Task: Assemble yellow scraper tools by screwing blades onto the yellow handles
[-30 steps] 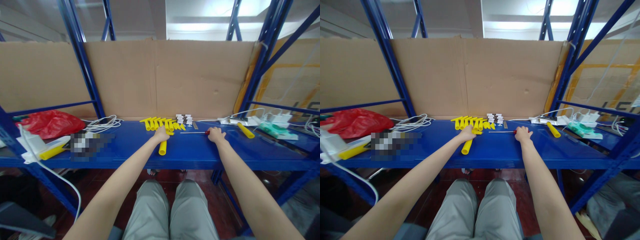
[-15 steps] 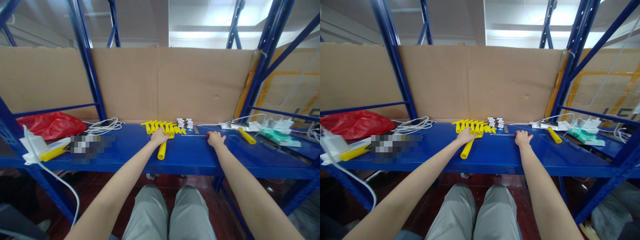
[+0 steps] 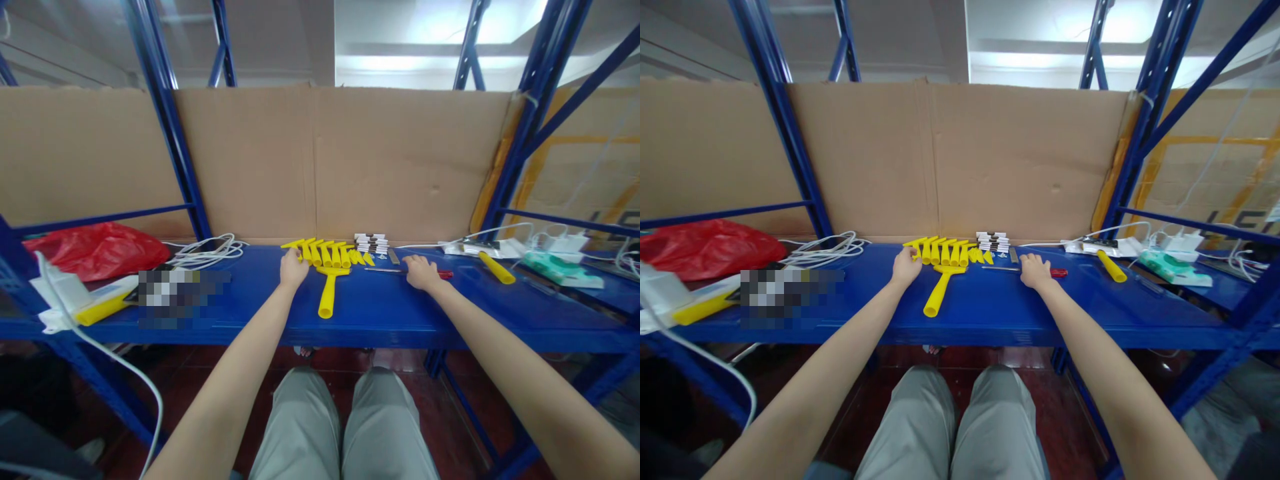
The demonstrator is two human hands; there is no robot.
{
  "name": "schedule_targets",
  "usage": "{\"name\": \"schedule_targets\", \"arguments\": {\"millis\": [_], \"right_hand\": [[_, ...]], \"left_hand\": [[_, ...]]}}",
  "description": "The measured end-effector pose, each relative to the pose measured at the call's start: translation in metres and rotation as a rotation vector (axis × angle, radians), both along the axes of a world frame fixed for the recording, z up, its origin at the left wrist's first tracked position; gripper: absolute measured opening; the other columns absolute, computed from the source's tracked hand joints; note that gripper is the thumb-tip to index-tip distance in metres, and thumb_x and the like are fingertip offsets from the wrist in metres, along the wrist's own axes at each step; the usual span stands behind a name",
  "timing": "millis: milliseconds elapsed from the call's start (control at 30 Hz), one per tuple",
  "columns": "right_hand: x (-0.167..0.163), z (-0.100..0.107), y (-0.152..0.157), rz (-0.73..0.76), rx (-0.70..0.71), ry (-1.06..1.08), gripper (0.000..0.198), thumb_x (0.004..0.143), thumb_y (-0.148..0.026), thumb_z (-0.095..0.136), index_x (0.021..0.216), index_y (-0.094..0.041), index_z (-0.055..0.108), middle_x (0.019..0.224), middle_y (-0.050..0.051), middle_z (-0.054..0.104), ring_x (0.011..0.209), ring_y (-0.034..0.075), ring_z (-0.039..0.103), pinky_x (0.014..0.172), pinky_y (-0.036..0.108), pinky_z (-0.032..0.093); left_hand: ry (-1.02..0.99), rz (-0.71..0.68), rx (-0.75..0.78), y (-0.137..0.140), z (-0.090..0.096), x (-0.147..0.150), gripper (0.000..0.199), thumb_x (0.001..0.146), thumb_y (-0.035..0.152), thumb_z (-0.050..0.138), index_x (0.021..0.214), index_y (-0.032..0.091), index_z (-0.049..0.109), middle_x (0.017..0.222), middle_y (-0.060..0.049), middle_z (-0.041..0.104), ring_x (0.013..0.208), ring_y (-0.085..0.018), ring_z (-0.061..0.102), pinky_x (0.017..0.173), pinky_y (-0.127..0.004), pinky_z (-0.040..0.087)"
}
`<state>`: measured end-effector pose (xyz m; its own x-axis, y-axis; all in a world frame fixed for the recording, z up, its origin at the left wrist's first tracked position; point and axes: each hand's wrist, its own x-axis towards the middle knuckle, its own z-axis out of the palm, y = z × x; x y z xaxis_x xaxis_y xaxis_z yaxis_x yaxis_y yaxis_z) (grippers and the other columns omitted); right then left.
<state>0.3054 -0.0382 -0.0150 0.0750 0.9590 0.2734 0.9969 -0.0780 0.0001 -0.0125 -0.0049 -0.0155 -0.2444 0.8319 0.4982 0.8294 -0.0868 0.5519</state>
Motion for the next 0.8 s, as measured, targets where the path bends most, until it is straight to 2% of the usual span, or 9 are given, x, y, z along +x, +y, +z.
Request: {"name": "schedule_targets", "arguments": {"millis": [233,333,433,567,800], "right_hand": [[0.02,0.017,-0.002,-0.031,-0.123,-0.045,0.051,0.084,-0.014,0.045,0.135,-0.019,0.047,0.142,0.015,0.047,0.13,0.032,0.041,0.102,0.056,0.033],[0.037,0.024,0.001,-0.078,-0.162,0.014,0.05,0.084,-0.018,0.05,0.133,-0.021,0.049,0.133,0.014,0.056,0.125,0.032,0.048,0.101,0.057,0.034],[0.051,0.027,0.003,-0.081,-0.216,0.081,0.038,0.086,-0.017,0.047,0.12,-0.024,0.06,0.123,0.009,0.063,0.117,0.029,0.055,0.1,0.055,0.037],[0.059,0.021,0.008,-0.076,-0.166,0.119,0.03,0.086,-0.022,0.048,0.108,-0.027,0.068,0.12,0.007,0.066,0.115,0.03,0.056,0.096,0.052,0.04],[0.063,0.004,0.025,-0.054,-0.066,0.174,0.037,0.084,-0.021,0.048,0.116,-0.029,0.066,0.125,0.007,0.063,0.119,0.031,0.054,0.1,0.058,0.035]], "left_hand": [[0.031,-0.046,-0.038,-0.002,-0.003,0.002,0.025,0.079,0.01,0.055,0.103,0.015,0.059,0.112,-0.012,0.068,0.109,-0.024,0.061,0.088,-0.03,0.046],[0.04,-0.046,-0.039,-0.001,-0.003,0.001,0.025,0.078,0.01,0.055,0.103,0.015,0.059,0.113,-0.012,0.067,0.109,-0.025,0.06,0.09,-0.03,0.045],[0.039,-0.042,-0.031,-0.001,-0.004,0.001,0.026,0.078,0.01,0.056,0.104,0.014,0.058,0.114,-0.013,0.066,0.11,-0.025,0.06,0.092,-0.031,0.044],[0.037,-0.041,-0.008,0.0,-0.006,0.002,0.027,0.077,0.009,0.055,0.104,0.013,0.057,0.113,-0.015,0.065,0.111,-0.026,0.059,0.091,-0.033,0.045],[0.02,-0.045,0.051,0.001,-0.009,0.003,0.03,0.075,0.007,0.055,0.104,0.013,0.056,0.11,-0.015,0.063,0.11,-0.026,0.059,0.092,-0.033,0.045]]}}
